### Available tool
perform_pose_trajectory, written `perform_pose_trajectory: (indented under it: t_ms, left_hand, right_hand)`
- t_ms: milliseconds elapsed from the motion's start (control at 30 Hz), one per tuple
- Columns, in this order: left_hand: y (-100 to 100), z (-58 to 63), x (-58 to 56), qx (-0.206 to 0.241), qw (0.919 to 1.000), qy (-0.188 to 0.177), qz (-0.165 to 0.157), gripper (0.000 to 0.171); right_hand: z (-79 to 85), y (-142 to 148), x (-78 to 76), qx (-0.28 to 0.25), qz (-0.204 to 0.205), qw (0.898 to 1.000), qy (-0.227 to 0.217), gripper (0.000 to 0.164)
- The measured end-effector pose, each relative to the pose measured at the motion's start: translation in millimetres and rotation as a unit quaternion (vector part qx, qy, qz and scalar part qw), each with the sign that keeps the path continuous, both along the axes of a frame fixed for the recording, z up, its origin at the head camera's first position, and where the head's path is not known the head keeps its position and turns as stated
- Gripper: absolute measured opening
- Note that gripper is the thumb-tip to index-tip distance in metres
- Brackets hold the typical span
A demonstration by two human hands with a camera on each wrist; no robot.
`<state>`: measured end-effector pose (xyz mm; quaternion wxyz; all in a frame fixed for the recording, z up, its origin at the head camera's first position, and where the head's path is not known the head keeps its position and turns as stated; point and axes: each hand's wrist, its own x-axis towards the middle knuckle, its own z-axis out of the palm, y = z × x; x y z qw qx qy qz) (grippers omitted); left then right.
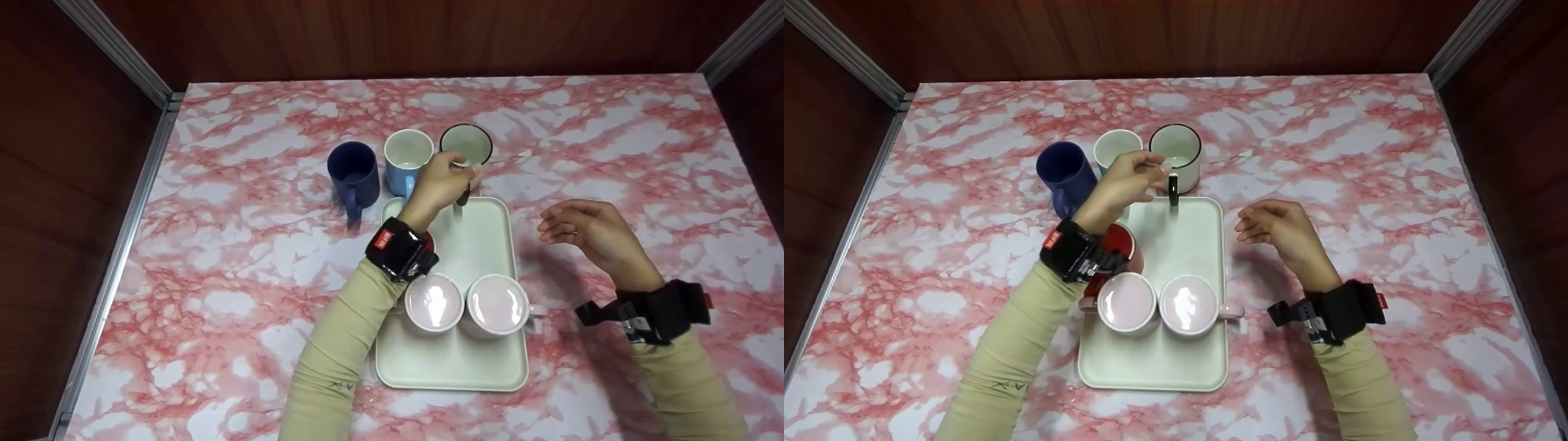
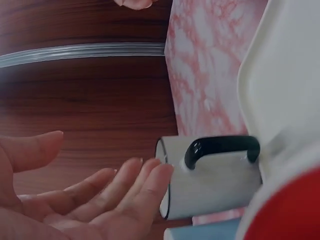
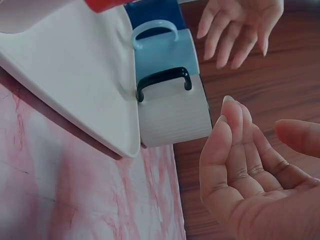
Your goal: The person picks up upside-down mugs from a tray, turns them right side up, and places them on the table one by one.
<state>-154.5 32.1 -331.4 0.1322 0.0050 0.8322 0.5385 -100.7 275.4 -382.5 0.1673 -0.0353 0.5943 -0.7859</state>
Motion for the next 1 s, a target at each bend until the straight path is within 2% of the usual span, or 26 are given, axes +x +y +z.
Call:
perform_pose_trajectory:
  t_ms: [133,267,400,567,733,1000]
  left_hand:
    - [-16,7.2,2.0,-0.049,0.9976,0.030,-0.038,0.029]
    - [-32,14.5,7.9,-0.052,0.9952,0.043,-0.071,0.028]
    - [-49,19.3,15.8,-0.056,0.9927,0.064,-0.085,0.029]
    - [-67,19.2,25.7,-0.078,0.9903,0.081,-0.081,0.031]
    - [-77,13.8,34.0,-0.097,0.9889,0.086,-0.074,0.032]
    - [-91,4.2,44.4,-0.102,0.9883,0.083,-0.078,0.024]
  right_hand:
    - [-1.5,2,0.6,0.004,0.003,1.000,0.000,0.017]
    - [-2.1,3,1.5,0.016,0.003,1.000,0.004,0.017]
    - [-1.6,4,1.5,0.024,0.000,1.000,0.003,0.018]
    - [-3.2,6,1.7,0.046,0.021,0.998,0.021,0.020]
    - [-6.4,6,2.4,0.073,0.031,0.996,0.031,0.024]
    - [-10.7,8,5.1,0.142,0.065,0.986,0.061,0.028]
